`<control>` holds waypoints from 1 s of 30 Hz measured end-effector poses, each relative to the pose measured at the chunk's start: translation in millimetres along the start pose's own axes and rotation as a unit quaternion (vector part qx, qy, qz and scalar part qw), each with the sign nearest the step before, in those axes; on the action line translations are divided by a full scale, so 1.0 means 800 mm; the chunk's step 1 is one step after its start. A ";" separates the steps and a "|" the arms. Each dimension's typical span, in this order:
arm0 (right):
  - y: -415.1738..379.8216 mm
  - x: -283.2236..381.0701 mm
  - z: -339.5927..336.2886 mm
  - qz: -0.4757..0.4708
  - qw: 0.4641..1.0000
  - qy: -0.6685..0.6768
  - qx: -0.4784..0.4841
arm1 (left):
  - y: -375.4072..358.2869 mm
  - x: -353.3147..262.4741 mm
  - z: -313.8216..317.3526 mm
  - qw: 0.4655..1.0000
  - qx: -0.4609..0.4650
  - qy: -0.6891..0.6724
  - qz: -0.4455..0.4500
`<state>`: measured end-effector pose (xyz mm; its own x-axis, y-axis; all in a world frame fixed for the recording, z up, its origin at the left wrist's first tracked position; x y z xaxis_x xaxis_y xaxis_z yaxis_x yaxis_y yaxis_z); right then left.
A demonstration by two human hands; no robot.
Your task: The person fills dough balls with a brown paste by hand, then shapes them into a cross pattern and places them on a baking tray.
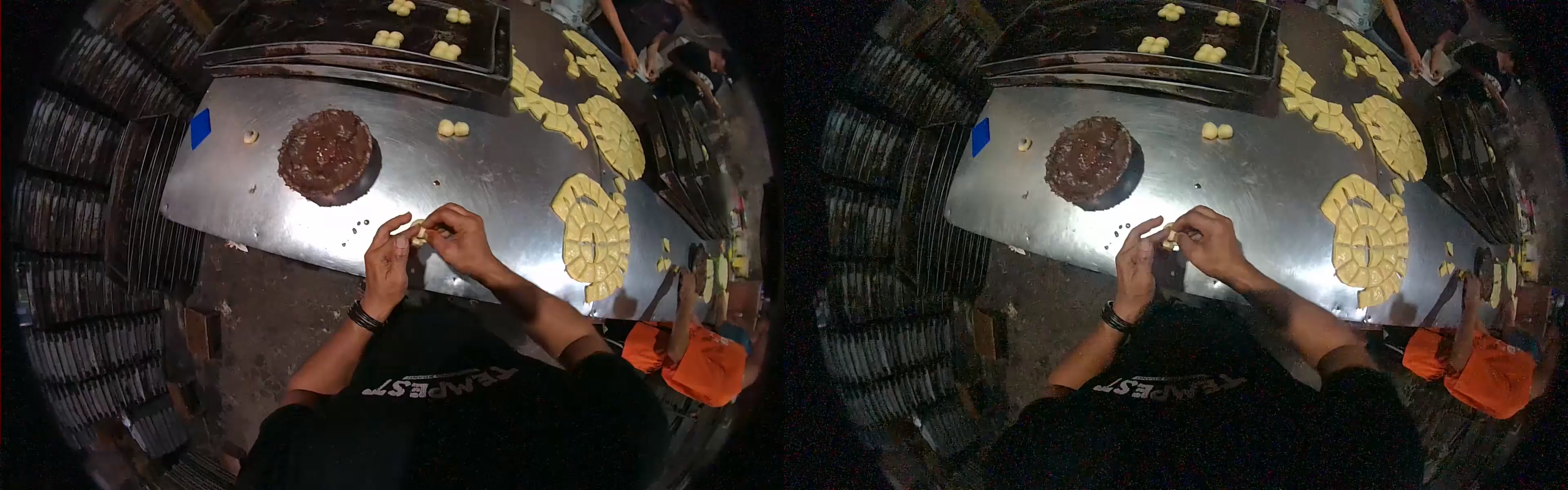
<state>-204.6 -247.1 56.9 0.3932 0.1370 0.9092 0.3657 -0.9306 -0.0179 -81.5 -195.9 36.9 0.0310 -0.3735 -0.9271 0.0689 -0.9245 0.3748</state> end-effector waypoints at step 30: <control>-0.022 -0.199 -0.143 -0.090 0.935 -0.341 0.011 | -0.077 0.015 0.032 0.983 -0.157 -0.004 -0.096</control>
<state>-370.4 -291.3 -39.6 0.7681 0.4829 0.4205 0.4920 -0.8654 0.0953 -110.7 -145.7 2.4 -0.0197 -0.1962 -0.9804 0.3779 -0.9093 0.1744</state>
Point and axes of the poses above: each hand's wrist, its own y-axis towards the middle knuckle, its own z-axis out of the palm, x = y × z, the point moved 10 cm from there along y, towards the middle knuckle, and after that the axes turned 14 degrees about z, right-handed, at the moved point
